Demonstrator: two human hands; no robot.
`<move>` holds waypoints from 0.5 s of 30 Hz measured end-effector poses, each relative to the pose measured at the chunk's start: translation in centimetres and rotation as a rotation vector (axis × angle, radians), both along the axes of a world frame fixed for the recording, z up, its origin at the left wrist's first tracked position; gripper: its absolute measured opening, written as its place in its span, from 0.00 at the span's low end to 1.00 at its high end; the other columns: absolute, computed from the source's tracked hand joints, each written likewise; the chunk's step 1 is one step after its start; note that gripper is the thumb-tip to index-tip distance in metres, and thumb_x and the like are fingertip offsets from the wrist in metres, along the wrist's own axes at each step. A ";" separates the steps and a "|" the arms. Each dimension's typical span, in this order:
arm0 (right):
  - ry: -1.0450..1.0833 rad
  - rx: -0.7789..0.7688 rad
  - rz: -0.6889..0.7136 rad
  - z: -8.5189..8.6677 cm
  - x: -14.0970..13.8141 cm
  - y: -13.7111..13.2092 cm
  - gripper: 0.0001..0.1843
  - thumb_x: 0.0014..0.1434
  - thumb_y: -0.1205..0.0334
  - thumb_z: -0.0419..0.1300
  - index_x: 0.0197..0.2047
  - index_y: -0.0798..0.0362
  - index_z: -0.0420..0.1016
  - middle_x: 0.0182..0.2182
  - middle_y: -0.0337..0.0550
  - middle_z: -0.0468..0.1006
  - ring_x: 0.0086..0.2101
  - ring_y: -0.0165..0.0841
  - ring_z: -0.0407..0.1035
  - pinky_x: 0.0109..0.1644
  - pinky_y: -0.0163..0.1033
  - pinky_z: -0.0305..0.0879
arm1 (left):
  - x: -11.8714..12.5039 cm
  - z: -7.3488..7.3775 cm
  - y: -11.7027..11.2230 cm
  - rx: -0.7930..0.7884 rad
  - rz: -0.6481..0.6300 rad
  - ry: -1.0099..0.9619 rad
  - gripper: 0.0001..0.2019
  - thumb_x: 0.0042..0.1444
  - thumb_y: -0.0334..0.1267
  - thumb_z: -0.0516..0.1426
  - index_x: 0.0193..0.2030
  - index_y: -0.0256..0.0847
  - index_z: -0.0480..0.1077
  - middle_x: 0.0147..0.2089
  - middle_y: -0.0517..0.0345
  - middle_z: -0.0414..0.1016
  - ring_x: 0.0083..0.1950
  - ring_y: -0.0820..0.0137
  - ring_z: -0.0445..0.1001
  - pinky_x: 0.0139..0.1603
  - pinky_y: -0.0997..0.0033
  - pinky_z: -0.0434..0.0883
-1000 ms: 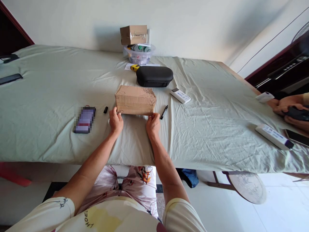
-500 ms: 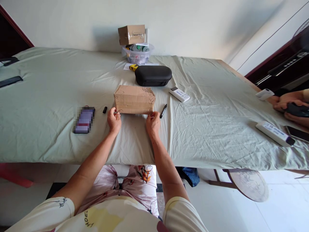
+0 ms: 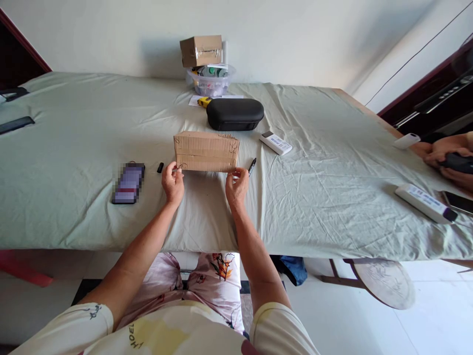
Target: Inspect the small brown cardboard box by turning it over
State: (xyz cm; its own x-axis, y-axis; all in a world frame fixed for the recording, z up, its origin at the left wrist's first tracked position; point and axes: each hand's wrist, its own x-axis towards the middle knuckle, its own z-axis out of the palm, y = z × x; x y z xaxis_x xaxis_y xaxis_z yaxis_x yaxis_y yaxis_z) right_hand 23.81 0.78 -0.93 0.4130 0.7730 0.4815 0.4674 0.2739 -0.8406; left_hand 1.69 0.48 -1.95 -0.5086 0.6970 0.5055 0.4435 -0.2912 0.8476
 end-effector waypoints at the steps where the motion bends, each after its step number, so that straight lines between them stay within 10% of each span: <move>1: 0.008 0.027 0.009 0.1 0.0 -0.1 0.10 0.63 0.55 0.58 0.46 0.47 0.67 0.42 0.43 0.76 0.39 0.34 0.74 0.43 0.42 0.72 | 0.0 0.2 -0.1 0.015 -0.001 -0.002 0.14 0.74 0.46 0.54 0.56 0.42 0.75 0.51 0.48 0.76 0.39 0.70 0.77 0.44 0.68 0.79; 15: 0.049 0.278 -0.025 2.9 0.2 -1.8 0.14 0.67 0.46 0.61 0.45 0.47 0.70 0.36 0.39 0.71 0.37 0.34 0.69 0.46 0.43 0.68 | -0.4 3.0 -1.3 0.261 0.029 0.096 0.20 0.73 0.55 0.54 0.54 0.41 0.75 0.45 0.49 0.77 0.44 0.66 0.76 0.49 0.65 0.74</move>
State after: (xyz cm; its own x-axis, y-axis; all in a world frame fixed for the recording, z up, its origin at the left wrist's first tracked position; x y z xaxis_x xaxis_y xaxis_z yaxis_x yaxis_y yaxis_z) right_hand 23.99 -1.01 1.97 0.4587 0.6030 0.6527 0.4375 0.4860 -0.7566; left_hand 1.25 -0.83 1.07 -0.4671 0.5229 0.7130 0.5296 -0.4803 0.6992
